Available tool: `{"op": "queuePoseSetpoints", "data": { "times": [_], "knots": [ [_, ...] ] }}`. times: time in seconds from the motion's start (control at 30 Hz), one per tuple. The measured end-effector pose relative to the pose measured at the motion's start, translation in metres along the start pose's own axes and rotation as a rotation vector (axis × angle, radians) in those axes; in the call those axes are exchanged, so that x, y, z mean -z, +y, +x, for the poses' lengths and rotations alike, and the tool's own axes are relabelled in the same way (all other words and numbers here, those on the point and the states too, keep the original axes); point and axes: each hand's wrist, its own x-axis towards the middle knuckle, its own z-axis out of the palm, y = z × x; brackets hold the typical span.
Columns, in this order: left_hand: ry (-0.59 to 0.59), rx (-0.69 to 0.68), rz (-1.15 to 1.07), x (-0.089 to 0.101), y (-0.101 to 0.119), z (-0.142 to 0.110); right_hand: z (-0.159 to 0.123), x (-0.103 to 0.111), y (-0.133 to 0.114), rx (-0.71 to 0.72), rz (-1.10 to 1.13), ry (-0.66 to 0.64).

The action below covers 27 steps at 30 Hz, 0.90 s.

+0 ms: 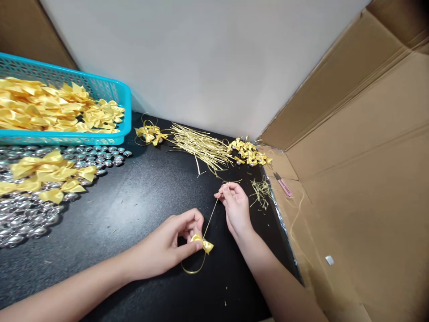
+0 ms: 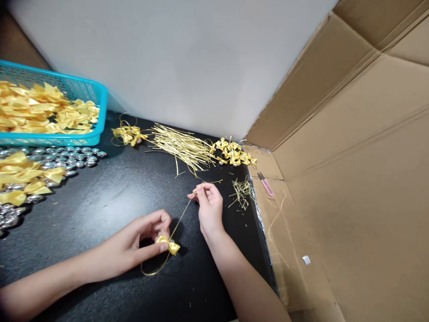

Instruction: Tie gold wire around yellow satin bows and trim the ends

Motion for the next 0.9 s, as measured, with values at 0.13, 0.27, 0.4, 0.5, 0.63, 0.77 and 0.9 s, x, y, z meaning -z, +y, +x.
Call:
{"op": "queuePoseSetpoints", "data": {
  "times": [0.13, 0.27, 0.4, 0.5, 0.63, 0.77, 0.9],
  "knots": [
    [-0.002, -0.006, 0.020, 0.000, 0.000, 0.000, 0.005, -0.002, 0.000, -0.018, -0.015, -0.022],
    [0.002, -0.012, 0.045, -0.001, 0.000, -0.002, 0.016, -0.012, 0.002, -0.027, -0.024, -0.047],
    [0.025, -0.030, 0.016, -0.001, 0.001, -0.003, 0.025, -0.020, 0.006, -0.006, -0.035, -0.053],
    [0.035, -0.046, 0.035, -0.001, 0.001, -0.003, 0.027, -0.021, 0.007, 0.007, -0.054, -0.063],
    [0.031, -0.057, 0.072, -0.001, 0.000, -0.003, 0.028, -0.021, 0.006, 0.001, -0.044, -0.067],
    [0.047, -0.044, 0.057, -0.002, -0.002, -0.003, 0.028, -0.021, 0.004, -0.028, -0.012, -0.053],
    [0.050, -0.034, 0.021, -0.001, -0.004, -0.003, 0.026, -0.018, -0.001, -0.085, 0.020, -0.035]
  ]
}}
